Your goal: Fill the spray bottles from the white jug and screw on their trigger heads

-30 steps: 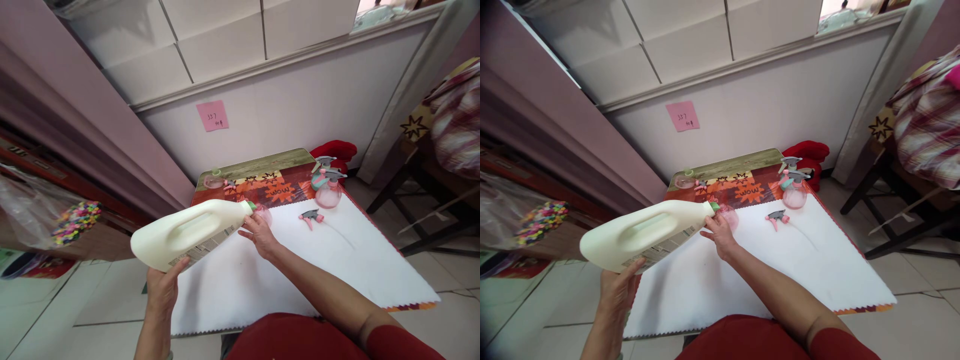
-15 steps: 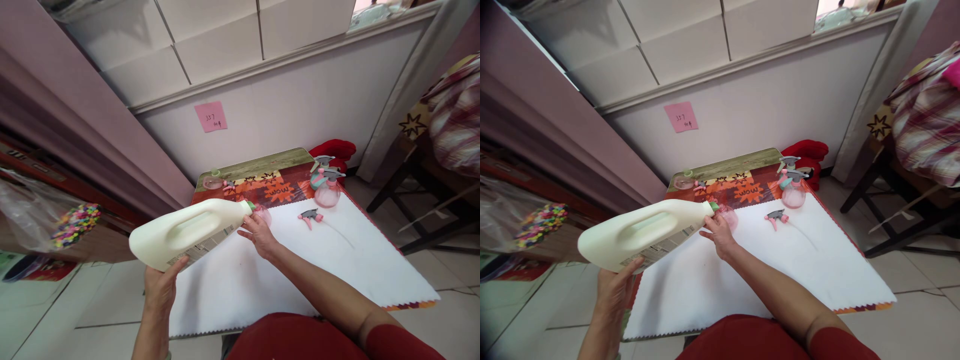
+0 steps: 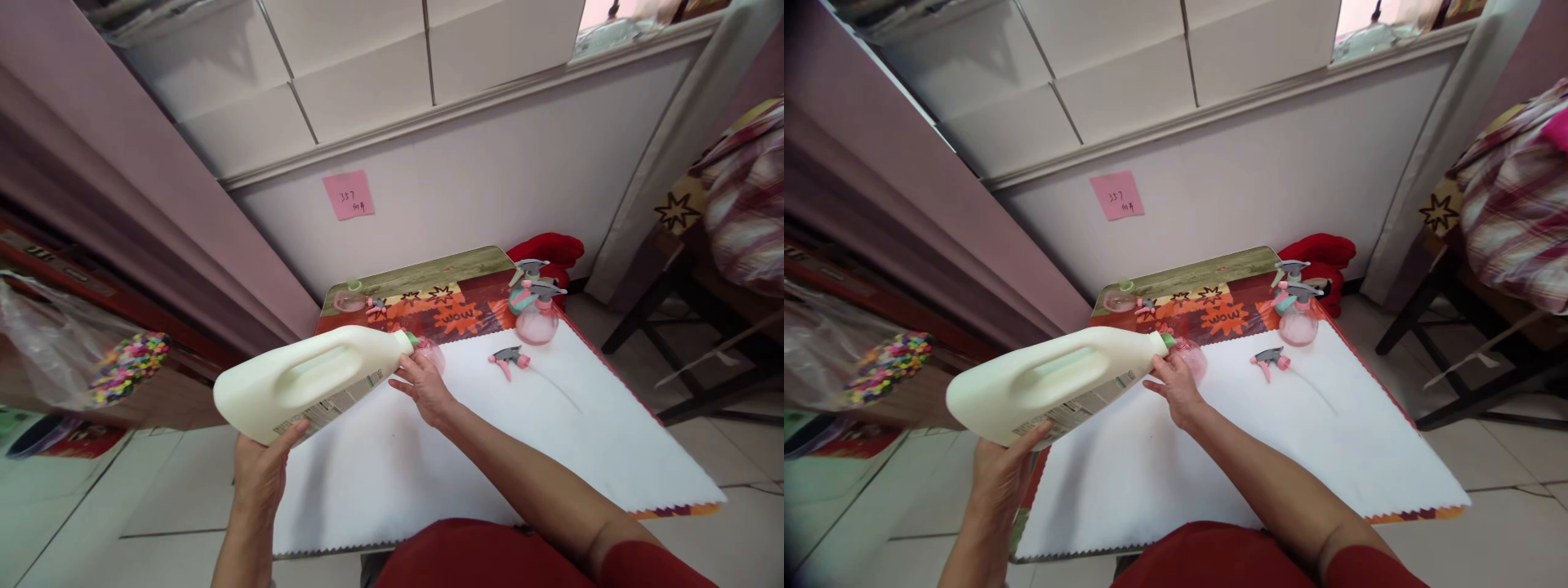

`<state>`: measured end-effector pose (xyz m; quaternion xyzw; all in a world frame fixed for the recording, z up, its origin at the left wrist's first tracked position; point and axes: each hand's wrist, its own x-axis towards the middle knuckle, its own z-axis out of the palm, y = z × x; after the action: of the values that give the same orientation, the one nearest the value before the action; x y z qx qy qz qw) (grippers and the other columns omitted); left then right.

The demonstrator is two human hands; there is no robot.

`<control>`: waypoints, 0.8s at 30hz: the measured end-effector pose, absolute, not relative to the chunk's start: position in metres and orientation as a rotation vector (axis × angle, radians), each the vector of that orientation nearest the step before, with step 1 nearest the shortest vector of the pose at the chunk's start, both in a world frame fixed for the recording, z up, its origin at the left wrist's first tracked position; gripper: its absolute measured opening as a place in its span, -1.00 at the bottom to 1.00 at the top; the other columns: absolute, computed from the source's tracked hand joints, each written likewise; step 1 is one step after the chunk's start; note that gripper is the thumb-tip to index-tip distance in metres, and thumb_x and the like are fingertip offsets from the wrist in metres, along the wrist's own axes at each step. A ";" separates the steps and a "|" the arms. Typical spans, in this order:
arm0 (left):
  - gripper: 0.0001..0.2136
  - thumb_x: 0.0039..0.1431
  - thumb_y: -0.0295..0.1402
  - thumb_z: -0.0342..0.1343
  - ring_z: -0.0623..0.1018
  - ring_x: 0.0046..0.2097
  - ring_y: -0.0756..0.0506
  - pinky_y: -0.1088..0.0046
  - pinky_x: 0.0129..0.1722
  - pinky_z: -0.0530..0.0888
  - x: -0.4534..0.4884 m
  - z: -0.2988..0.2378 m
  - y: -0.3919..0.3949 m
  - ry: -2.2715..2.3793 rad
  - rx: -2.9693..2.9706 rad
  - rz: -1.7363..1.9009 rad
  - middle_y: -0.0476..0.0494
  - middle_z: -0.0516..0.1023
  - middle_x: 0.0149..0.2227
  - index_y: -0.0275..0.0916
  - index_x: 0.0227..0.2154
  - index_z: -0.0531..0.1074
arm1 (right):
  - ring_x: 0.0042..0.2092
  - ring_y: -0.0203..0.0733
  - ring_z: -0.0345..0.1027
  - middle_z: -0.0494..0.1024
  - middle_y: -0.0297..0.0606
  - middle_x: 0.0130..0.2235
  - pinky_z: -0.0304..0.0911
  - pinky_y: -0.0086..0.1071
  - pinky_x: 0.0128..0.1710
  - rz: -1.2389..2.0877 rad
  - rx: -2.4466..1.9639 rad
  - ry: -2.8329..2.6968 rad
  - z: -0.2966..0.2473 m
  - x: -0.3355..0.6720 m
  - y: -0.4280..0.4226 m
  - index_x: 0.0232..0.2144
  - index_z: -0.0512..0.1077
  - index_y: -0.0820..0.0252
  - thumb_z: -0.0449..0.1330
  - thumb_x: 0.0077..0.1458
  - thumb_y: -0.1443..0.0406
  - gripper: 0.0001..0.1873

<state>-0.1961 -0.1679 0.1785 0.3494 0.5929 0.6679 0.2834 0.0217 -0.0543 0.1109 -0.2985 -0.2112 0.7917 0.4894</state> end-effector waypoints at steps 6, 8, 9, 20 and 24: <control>-0.29 -0.32 -0.39 0.52 0.62 -0.04 -0.21 0.30 -0.01 0.56 -0.197 0.178 -0.168 1.633 0.922 1.770 -0.21 0.66 -0.07 -0.24 0.04 0.52 | -0.04 -0.15 0.43 0.54 -0.31 -0.09 0.40 -0.21 -0.07 1.925 -0.729 -0.515 0.113 0.022 -0.055 -0.32 0.44 0.09 0.46 -0.14 -0.02 -0.54; -0.28 -0.33 -0.37 0.53 0.62 -0.03 -0.22 0.28 0.01 0.56 -0.197 0.179 -0.168 1.649 0.911 1.768 -0.21 0.66 -0.07 -0.24 0.04 0.52 | -0.05 -0.14 0.43 0.54 -0.31 -0.10 0.40 -0.21 -0.07 1.924 -0.736 -0.508 0.112 0.021 -0.055 -0.32 0.43 0.09 0.46 -0.15 -0.02 -0.54; -0.27 -0.33 -0.37 0.53 0.62 -0.04 -0.22 0.28 0.00 0.56 -0.197 0.179 -0.169 1.651 0.909 1.768 -0.22 0.66 -0.07 -0.24 0.04 0.52 | -0.05 -0.14 0.43 0.54 -0.31 -0.10 0.40 -0.20 -0.07 1.923 -0.737 -0.506 0.112 0.020 -0.055 -0.32 0.44 0.09 0.46 -0.15 -0.02 -0.54; -0.26 -0.29 -0.37 0.52 0.62 -0.03 -0.23 0.27 -0.01 0.57 -0.196 0.182 -0.172 1.627 0.929 1.775 -0.24 0.65 -0.04 -0.24 0.10 0.50 | -0.03 -0.15 0.43 0.54 -0.30 -0.06 0.40 -0.23 -0.06 1.931 -0.739 -0.545 0.114 0.020 -0.057 -0.28 0.44 0.08 0.44 -0.11 -0.03 -0.54; -0.24 -0.30 -0.37 0.52 0.62 -0.02 -0.25 0.25 0.00 0.57 -0.196 0.182 -0.174 1.629 0.950 1.780 -0.25 0.65 -0.05 -0.23 0.11 0.49 | -0.02 -0.14 0.43 0.55 -0.30 -0.07 0.39 -0.22 -0.05 1.941 -0.741 -0.545 0.115 0.020 -0.057 -0.31 0.43 0.08 0.44 -0.12 -0.03 -0.55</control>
<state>-0.1961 -0.1736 0.1817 0.3526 0.6047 0.6609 0.2707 0.0195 -0.0572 0.1149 -0.3035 -0.2229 0.7943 0.4768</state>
